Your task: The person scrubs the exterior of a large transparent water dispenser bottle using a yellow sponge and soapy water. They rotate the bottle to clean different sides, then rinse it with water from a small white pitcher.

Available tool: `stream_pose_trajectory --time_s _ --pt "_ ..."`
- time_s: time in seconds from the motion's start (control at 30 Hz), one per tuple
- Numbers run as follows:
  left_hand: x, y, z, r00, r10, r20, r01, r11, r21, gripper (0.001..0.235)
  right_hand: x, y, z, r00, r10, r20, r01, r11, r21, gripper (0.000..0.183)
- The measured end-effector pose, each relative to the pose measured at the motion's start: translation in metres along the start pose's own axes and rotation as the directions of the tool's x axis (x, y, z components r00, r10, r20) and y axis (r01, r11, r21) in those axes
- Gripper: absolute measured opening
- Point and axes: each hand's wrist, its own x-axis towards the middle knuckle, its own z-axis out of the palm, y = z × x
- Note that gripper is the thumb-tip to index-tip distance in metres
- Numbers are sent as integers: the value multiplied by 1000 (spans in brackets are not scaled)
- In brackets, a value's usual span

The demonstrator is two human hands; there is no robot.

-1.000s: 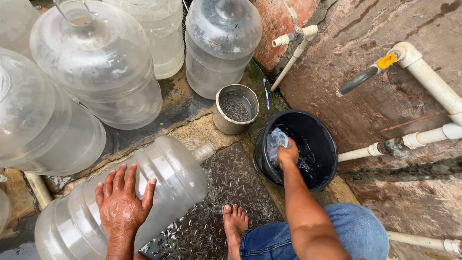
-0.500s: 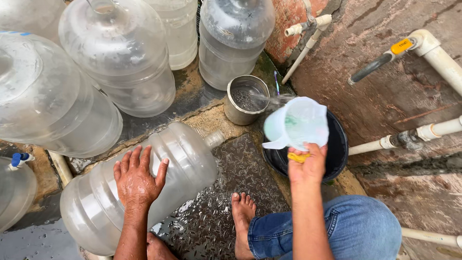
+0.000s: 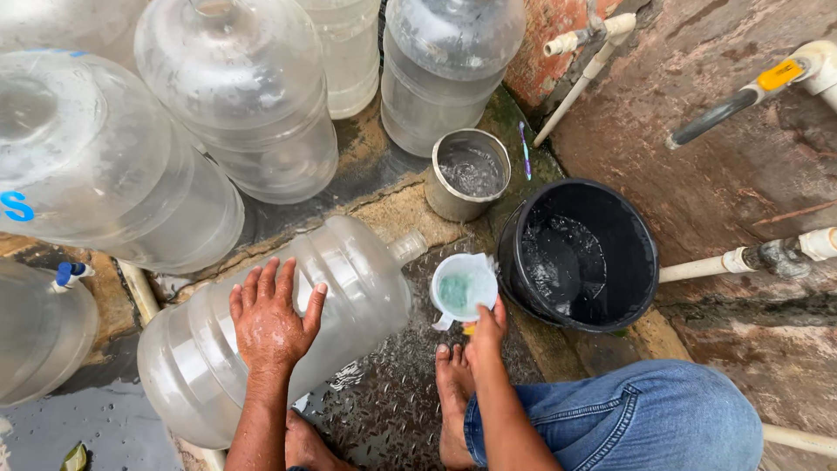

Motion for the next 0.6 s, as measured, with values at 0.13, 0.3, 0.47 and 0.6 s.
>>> stream_pose_trajectory --time_s 0.13,0.3,0.47,0.6 --pt "4 7 0 1000 -7 17 7 1000 -9 65 -6 -11 -7 754 -652 75 521 525 -673 28" --pt "4 -6 -3 993 110 43 -111 993 27 72 31 -20 34 721 -323 614 685 192 -703 19" --pt "-14 -57 -40 966 -254 54 238 948 213 61 74 -47 81 848 136 513 472 248 -846 24" --pt "-36 -84 -49 731 -682 -6 682 731 -17 69 -30 -59 122 880 -257 401 374 894 -248 32"
